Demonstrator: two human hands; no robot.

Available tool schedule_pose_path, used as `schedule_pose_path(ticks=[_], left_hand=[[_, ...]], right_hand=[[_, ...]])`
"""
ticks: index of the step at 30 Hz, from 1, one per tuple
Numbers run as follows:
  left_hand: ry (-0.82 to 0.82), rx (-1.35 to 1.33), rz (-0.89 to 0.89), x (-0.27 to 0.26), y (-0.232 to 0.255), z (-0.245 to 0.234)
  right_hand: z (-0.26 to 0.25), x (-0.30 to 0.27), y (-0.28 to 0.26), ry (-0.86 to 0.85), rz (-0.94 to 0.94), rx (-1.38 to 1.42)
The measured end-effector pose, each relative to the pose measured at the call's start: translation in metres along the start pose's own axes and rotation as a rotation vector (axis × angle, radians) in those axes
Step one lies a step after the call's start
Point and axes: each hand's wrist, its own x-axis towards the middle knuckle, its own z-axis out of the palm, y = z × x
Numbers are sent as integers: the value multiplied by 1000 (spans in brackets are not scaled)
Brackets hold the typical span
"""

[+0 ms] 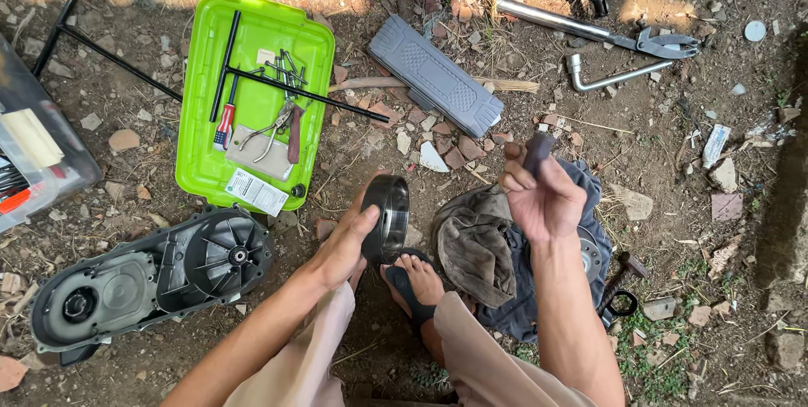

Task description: The person cleans and handles motorcycle clutch components by hand and with a cloth while sitting on the ground next to a scooter.

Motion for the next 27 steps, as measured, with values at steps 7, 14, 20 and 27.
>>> schedule_pose_path(ticks=[7,14,20,27], left_hand=[[-63,-149,22,-1,-2,1],[-164,-383,-69,-4,2,2],[-217,-433,-51,-5,21,7],[-186,-408,-16,-5,10,2]], right_hand=[[-13,-19,3,115,-56,-321],[18,-30,10,271,-58,-487],[9,-42,16,119,-114,-467],[-7,-52,19,160,-164,-583]])
